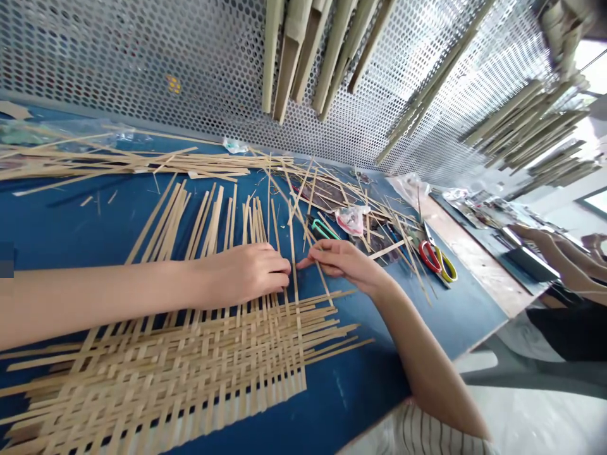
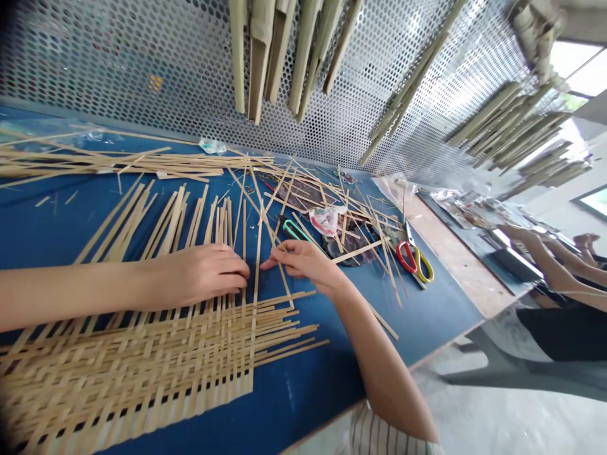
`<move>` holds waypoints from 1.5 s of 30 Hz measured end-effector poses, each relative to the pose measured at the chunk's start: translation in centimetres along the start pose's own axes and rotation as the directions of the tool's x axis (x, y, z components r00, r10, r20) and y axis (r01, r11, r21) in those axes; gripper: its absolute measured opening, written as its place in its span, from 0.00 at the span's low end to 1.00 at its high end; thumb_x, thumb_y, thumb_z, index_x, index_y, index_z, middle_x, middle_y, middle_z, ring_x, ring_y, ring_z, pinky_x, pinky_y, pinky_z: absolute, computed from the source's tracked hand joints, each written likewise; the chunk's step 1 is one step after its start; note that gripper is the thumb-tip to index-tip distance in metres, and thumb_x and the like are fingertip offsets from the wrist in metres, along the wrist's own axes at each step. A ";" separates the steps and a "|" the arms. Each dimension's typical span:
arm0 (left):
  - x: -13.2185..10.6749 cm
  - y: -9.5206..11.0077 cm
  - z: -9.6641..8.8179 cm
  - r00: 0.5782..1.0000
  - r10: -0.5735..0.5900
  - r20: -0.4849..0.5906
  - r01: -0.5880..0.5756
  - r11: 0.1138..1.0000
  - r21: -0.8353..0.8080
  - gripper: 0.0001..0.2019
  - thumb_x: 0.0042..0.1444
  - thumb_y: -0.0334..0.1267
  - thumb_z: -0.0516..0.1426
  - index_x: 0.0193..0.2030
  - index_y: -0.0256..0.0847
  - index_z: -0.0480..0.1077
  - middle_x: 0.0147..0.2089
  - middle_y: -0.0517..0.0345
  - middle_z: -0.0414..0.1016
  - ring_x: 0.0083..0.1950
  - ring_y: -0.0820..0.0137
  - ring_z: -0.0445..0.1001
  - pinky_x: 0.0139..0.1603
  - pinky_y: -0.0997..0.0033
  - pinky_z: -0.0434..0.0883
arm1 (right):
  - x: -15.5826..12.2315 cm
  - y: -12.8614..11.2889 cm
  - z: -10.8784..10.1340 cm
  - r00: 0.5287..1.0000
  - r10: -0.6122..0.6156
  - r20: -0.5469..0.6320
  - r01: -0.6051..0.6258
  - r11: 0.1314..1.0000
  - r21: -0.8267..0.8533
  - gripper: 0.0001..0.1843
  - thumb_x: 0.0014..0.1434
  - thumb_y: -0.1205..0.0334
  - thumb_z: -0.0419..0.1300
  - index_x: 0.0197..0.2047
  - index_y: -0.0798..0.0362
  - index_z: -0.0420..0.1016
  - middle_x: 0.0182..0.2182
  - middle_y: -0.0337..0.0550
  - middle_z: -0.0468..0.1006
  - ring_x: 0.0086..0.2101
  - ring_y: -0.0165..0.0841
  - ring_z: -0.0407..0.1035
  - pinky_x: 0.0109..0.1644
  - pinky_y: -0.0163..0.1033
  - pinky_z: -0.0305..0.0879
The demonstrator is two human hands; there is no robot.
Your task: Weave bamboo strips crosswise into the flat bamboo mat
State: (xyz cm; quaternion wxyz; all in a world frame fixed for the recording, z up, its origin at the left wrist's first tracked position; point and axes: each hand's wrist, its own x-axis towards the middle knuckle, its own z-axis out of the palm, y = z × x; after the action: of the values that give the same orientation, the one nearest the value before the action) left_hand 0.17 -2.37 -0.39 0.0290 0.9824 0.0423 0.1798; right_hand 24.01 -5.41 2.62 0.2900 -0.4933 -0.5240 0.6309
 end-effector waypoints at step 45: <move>2.1 1.0 0.5 0.821 -0.549 0.155 0.551 0.693 -0.466 0.12 0.60 0.42 0.55 0.28 0.43 0.74 0.41 0.60 0.79 0.42 0.69 0.75 0.44 0.69 0.69 | -12.1 4.9 -9.3 0.966 0.024 -0.256 -0.165 0.822 -0.545 0.20 0.54 0.44 0.65 0.34 0.54 0.82 0.25 0.46 0.82 0.27 0.35 0.74 0.31 0.37 0.67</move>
State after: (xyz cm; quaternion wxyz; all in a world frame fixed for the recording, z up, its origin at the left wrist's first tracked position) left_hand 2.37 -3.18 -0.09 0.3298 0.8841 0.2867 0.1656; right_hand 37.57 -13.99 2.22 0.1612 -0.6541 -0.6223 0.3988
